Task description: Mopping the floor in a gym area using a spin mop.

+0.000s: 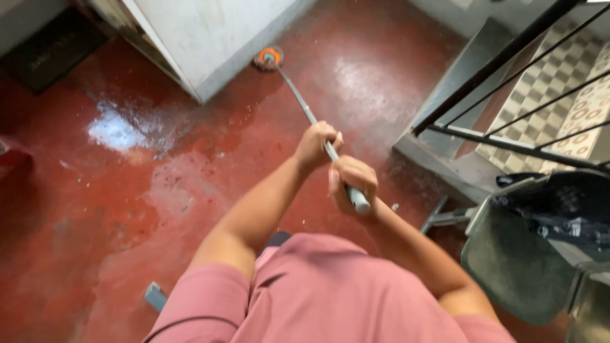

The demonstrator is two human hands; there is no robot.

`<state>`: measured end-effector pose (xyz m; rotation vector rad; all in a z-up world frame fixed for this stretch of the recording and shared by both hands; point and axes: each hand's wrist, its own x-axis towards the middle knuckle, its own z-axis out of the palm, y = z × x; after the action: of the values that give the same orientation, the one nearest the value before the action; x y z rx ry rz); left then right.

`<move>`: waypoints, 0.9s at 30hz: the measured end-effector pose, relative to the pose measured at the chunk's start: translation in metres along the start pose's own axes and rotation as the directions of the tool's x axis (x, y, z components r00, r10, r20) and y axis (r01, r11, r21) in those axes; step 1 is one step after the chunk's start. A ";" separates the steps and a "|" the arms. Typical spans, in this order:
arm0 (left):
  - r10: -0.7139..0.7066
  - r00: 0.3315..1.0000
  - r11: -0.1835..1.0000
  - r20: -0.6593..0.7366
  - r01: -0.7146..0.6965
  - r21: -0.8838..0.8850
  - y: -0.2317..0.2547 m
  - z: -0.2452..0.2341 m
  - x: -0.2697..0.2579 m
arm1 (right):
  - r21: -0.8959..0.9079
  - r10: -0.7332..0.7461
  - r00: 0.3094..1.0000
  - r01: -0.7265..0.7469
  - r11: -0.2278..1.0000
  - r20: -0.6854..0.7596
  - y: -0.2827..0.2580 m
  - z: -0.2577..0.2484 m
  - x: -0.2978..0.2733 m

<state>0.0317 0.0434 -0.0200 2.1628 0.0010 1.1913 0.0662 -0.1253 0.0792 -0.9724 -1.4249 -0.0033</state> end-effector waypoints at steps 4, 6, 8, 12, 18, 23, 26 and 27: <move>-0.081 0.985 0.996 -0.150 0.074 -0.049 0.036 0.012 0.021 | -0.095 0.164 0.976 -0.151 0.984 0.144 -0.068 -0.033 0.049; -0.052 0.984 0.992 -0.171 0.031 -0.121 0.059 0.018 0.041 | -0.155 0.241 0.957 -0.216 0.964 0.164 -0.101 -0.044 0.073; -0.081 0.979 0.984 -0.187 0.049 -0.169 0.092 0.019 0.061 | -0.278 0.238 0.971 -0.226 0.934 0.010 -0.131 -0.044 0.096; -0.142 0.987 0.990 -0.077 0.140 -0.026 0.132 -0.015 0.085 | 0.006 0.169 0.973 -0.170 0.985 -0.155 -0.128 -0.024 0.102; -0.064 0.992 0.991 -0.108 0.050 -0.126 -0.018 -0.018 0.070 | 0.060 0.019 0.990 -0.010 0.998 -0.137 -0.002 0.015 0.096; -0.014 0.987 1.000 -0.163 0.014 -0.005 -0.094 -0.035 0.059 | -0.051 0.007 0.998 -0.010 0.999 -0.063 0.042 0.067 0.114; 0.076 0.980 0.997 -0.183 -0.076 0.005 -0.110 -0.046 0.095 | -0.072 0.094 0.994 -0.097 0.993 -0.052 0.047 0.063 0.147; 0.082 0.980 0.996 -0.179 -0.084 -0.007 -0.113 -0.048 0.106 | -0.084 0.092 0.994 -0.097 0.992 -0.059 0.051 0.063 0.156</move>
<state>0.0914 0.1901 0.0158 2.0542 -0.0206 1.4256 0.0752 0.0257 0.1686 -1.1027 -1.3361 -0.0221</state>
